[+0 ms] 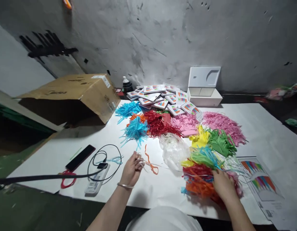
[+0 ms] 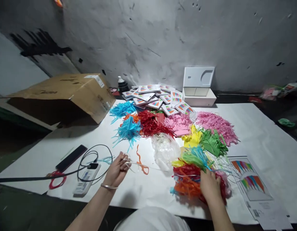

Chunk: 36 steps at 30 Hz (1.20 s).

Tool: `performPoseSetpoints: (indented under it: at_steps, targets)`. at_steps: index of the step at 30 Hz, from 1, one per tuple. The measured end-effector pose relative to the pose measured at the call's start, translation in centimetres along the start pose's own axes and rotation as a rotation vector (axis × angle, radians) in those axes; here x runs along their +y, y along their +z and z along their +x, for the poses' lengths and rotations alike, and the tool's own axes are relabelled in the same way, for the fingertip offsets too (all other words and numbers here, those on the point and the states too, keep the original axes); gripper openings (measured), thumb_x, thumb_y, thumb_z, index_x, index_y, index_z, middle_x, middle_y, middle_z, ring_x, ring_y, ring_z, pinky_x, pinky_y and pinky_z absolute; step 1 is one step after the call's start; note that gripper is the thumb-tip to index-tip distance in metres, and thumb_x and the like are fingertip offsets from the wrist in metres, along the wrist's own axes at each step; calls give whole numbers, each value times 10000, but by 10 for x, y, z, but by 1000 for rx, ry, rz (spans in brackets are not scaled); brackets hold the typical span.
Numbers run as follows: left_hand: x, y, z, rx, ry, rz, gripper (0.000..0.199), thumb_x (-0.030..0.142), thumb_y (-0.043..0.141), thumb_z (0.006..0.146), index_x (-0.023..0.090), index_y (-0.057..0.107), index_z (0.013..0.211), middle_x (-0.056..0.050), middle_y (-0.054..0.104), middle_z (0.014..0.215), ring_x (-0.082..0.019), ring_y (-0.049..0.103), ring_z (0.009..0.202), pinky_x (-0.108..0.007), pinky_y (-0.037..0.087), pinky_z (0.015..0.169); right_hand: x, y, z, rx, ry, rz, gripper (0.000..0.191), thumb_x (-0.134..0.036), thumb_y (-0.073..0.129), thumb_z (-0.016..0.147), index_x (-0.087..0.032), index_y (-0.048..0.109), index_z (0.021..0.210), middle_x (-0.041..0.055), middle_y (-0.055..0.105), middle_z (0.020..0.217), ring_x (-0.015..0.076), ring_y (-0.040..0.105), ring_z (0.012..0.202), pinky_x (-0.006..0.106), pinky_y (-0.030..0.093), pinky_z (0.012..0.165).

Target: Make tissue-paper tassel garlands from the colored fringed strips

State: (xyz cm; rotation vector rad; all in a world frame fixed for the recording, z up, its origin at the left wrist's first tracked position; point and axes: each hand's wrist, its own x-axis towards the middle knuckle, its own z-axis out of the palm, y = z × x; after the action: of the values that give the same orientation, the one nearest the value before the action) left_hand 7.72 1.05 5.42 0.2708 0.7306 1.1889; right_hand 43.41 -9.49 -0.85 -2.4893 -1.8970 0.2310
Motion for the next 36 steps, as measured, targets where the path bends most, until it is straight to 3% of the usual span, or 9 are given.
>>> performPoseSetpoints:
  at_steps: [3,5,8,11,16,20,26,31,36]
  targets:
    - [-30,10,-7,-12,-48,117,313,348,649,819,146,462,671,95,349,501,-7,292,378,-118,235,378,-68,-14,1,46,-322,423,526,-133,510,784,-157,472,1308,144,478,1332,272,415,1239,419,335,1012]
    - [-46,18,-13,-61,-76,152,325,400,629,824,142,486,688,89,360,503,-10,309,390,-122,261,395,-120,-20,1,-51,-508,707,601,-194,540,791,-203,382,1370,102,452,1366,238,392,1259,389,324,1030]
    - [-50,24,-19,-135,-58,201,298,417,588,847,138,536,756,59,446,544,-33,414,449,-148,368,466,-170,-20,1,-318,-520,1003,532,-231,624,745,-229,501,1263,37,631,1022,187,571,933,305,443,829]
    - [-34,17,-19,-128,-41,319,301,428,598,833,129,571,852,-6,584,658,-73,527,526,-176,429,495,-175,-10,-1,-556,-358,1183,218,-314,629,758,-183,649,931,-65,475,573,87,434,520,202,357,514]
    - [-11,-19,-9,-3,-54,490,349,471,588,819,128,569,881,-117,690,891,-70,561,471,-147,340,357,-138,-5,-12,-663,-151,1346,388,-518,531,819,-145,629,774,-100,303,449,51,248,394,182,180,390]
    - [-9,-51,11,164,26,506,300,437,534,857,140,568,875,-135,698,968,-29,501,405,-138,311,339,-109,-16,-5,-392,-35,1344,402,-531,605,765,-134,657,803,-38,492,574,72,407,473,186,283,420]
    - [4,-99,44,408,107,520,238,351,479,895,130,568,904,-139,698,948,-28,487,415,-134,339,359,-39,-27,18,587,311,1678,281,-405,691,698,-199,552,829,-121,352,436,52,299,358,175,254,377]
    - [11,-132,56,517,148,591,205,322,494,881,128,559,877,-115,698,848,-44,486,402,-143,335,359,0,-38,11,687,292,1837,205,-338,658,711,-200,559,828,-100,369,396,83,313,342,231,352,380]
    - [7,-147,62,548,143,763,188,296,544,837,114,590,850,-87,683,730,-62,482,373,-155,305,349,-19,-41,13,701,364,1789,191,-334,678,733,-179,581,790,-104,339,395,61,279,334,193,268,349]
